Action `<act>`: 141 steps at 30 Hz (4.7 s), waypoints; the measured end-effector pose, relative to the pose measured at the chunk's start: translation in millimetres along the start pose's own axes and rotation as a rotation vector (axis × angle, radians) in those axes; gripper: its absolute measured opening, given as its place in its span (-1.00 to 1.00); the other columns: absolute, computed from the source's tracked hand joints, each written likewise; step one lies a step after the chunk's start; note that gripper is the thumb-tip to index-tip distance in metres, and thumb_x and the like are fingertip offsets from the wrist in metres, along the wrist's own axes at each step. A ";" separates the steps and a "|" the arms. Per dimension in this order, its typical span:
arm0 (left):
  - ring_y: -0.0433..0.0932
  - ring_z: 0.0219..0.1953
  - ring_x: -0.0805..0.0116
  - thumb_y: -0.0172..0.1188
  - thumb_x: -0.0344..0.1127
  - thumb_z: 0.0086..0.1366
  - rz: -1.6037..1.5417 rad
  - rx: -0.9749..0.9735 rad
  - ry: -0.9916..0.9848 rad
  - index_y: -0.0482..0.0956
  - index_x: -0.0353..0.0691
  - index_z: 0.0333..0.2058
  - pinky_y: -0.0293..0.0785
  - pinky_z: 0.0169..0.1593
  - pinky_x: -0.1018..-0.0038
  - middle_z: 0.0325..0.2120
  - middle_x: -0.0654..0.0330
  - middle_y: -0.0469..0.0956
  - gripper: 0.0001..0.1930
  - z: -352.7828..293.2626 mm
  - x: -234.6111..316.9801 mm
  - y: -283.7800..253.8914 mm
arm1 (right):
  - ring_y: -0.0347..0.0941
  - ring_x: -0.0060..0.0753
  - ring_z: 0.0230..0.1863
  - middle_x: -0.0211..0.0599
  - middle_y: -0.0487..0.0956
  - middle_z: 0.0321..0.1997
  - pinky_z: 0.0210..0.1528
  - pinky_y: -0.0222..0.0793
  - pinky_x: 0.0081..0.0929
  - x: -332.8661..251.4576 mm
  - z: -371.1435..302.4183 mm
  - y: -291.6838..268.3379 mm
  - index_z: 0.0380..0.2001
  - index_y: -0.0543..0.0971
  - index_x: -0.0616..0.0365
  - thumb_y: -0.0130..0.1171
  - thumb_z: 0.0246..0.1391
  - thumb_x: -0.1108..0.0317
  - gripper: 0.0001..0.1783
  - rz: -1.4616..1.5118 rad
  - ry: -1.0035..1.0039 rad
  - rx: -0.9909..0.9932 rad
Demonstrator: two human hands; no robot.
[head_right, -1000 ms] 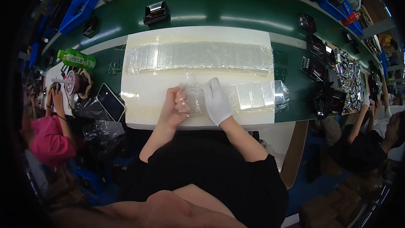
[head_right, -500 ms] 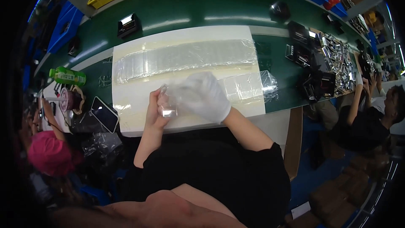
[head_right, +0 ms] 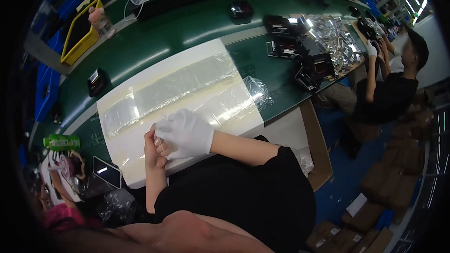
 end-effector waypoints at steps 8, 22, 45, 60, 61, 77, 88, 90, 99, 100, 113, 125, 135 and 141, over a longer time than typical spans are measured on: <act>-0.18 -0.87 0.72 -0.24 -0.17 0.43 -0.207 -0.046 0.062 0.30 0.03 -0.39 -0.26 -0.82 0.70 -0.80 0.51 -0.03 -0.80 6.0 1.2 5.4 | 0.46 -0.35 -0.33 -0.45 0.52 -0.18 -0.31 0.30 -0.29 12.8 -8.6 11.8 -0.32 0.59 0.03 0.23 -0.09 0.14 -0.72 -0.096 0.083 -0.118; 0.33 -0.53 0.50 -0.09 -0.23 0.42 0.875 0.234 0.509 0.37 -0.16 -0.30 0.28 -0.41 0.59 -0.55 0.30 0.34 -0.84 -30.6 71.2 -23.0 | 0.46 -0.73 -0.29 -0.46 0.65 -0.30 -0.34 0.33 -0.73 156.7 -53.6 -77.6 -0.13 0.64 0.11 0.04 0.26 0.21 -0.71 0.630 0.896 0.578; 0.26 0.18 0.12 0.38 -0.41 0.04 1.152 0.316 0.925 -0.08 -0.15 0.30 0.29 0.19 0.20 0.16 0.01 0.18 -0.05 -22.7 130.1 84.9 | 0.60 -0.11 -0.20 0.05 0.53 -0.11 -0.20 0.54 -0.35 270.4 40.5 -18.1 -0.23 0.40 0.28 -0.06 0.31 0.12 -0.64 1.131 0.795 0.141; 0.03 0.35 -0.04 0.50 -0.49 -0.19 1.272 -0.040 1.093 -0.09 -0.05 0.22 0.16 0.29 0.04 0.26 -0.05 0.03 0.07 -32.5 105.4 118.8 | 0.58 -0.32 -0.31 0.01 0.60 -0.20 -0.19 0.54 -0.48 87.7 4.8 -26.6 -0.07 0.48 0.36 0.08 0.25 0.25 -0.64 1.521 0.600 0.513; 0.03 0.35 -0.04 0.50 -0.49 -0.19 1.270 -0.038 1.087 -0.09 -0.05 0.22 0.16 0.29 0.04 0.26 -0.05 0.03 0.07 -32.6 105.8 114.9 | 0.58 -0.32 -0.31 0.01 0.60 -0.20 -0.19 0.54 -0.48 82.1 8.6 -20.6 -0.07 0.48 0.36 0.08 0.25 0.25 -0.64 1.522 0.607 0.513; -0.03 0.37 -0.17 0.53 -0.46 -0.22 1.314 -0.093 1.357 -0.07 -0.01 0.18 0.10 0.30 0.05 0.24 -0.06 0.07 0.07 -60.0 103.4 109.7 | 0.55 -0.57 -0.34 -0.30 0.63 -0.41 -0.27 0.43 -0.66 71.0 1.8 16.6 -0.24 0.62 0.33 0.23 0.14 0.35 -0.76 1.096 0.932 0.115; 0.24 0.24 -0.04 0.55 -0.42 -0.29 1.354 -0.035 1.295 0.14 -0.07 0.10 0.20 0.27 0.17 0.14 0.04 0.32 -0.04 -60.4 104.5 105.1 | 0.48 -0.63 -0.43 -0.34 0.62 -0.46 -0.34 0.36 -0.69 68.2 -7.3 26.9 -0.33 0.64 0.34 0.15 0.20 0.33 -0.76 1.027 0.991 -0.004; 0.26 0.23 -0.04 0.55 -0.42 -0.29 1.339 -0.012 1.307 0.14 -0.07 0.10 0.21 0.27 0.17 0.14 0.04 0.33 -0.04 -59.4 101.7 105.1 | 0.47 -0.62 -0.44 -0.33 0.62 -0.45 -0.34 0.36 -0.67 72.3 -9.5 29.5 -0.34 0.64 0.34 0.13 0.21 0.32 -0.74 1.041 0.997 0.005; 0.29 0.21 -0.04 0.54 -0.40 -0.27 1.478 0.063 1.416 0.17 -0.09 0.11 0.24 0.23 0.18 0.17 0.03 0.32 -0.07 -60.5 96.6 112.4 | 0.54 -0.22 -0.33 -0.20 0.61 -0.40 -0.20 0.45 -0.39 67.8 -7.7 21.5 -0.21 0.60 0.30 0.17 0.14 0.23 -0.68 0.641 0.638 0.028; 0.29 0.21 -0.05 0.54 -0.40 -0.25 1.517 0.063 1.418 0.18 -0.09 0.11 0.24 0.23 0.18 0.18 0.02 0.31 -0.08 -60.7 94.8 115.0 | 0.53 -0.12 -0.33 -0.15 0.60 -0.41 -0.18 0.45 -0.33 59.4 -1.8 17.8 -0.18 0.59 0.28 0.20 0.11 0.19 -0.65 0.493 0.532 -0.034; 0.32 0.12 0.02 0.36 -0.25 0.08 1.866 0.810 0.818 0.26 -0.36 0.04 0.25 0.17 0.21 0.03 -0.05 0.39 -0.38 -79.8 98.9 40.4 | 0.53 0.09 -0.26 0.02 0.60 -0.31 -0.18 0.45 -0.17 156.6 78.5 4.4 -0.11 0.53 0.18 0.30 -0.09 0.04 -0.46 -0.092 0.677 -0.120; 0.40 -0.45 0.37 -0.09 -0.27 0.44 0.282 0.298 0.449 0.38 -0.16 -0.27 0.39 -0.26 0.45 -0.52 0.25 0.37 -0.87 -20.3 27.8 -7.4 | 0.53 -0.23 -0.25 -0.14 0.56 -0.40 -0.19 0.42 -0.41 60.1 -62.9 26.4 -0.25 0.56 0.24 0.23 0.05 0.20 -0.68 -0.125 0.534 -0.210; 0.13 -0.68 0.63 -0.13 -0.29 0.43 -0.356 -0.132 -0.007 0.24 -0.03 -0.53 0.06 -0.60 0.69 -0.70 0.45 0.15 -0.73 17.5 -22.8 13.8 | 0.43 -0.54 -0.26 -0.37 0.55 -0.38 -0.18 0.32 -0.61 125.5 -97.1 36.8 -0.38 0.58 0.20 0.05 0.19 0.31 -0.79 0.769 1.137 0.185; 0.11 -0.71 0.63 -0.14 -0.27 0.43 -0.337 -0.025 -0.050 0.23 -0.02 -0.55 0.02 -0.65 0.69 -0.71 0.45 0.14 -0.71 12.8 -23.2 4.6 | 0.41 -0.55 -0.29 -0.25 0.52 -0.31 -0.20 0.36 -0.57 151.2 -60.9 35.8 -0.34 0.55 0.17 0.11 0.15 0.35 -0.87 0.735 0.901 -0.158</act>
Point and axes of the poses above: each hand's wrist, its own z-axis towards the middle knuckle, its own y-axis out of the palm, x = y × z, the point moved 9 cm from there along z, towards the middle knuckle
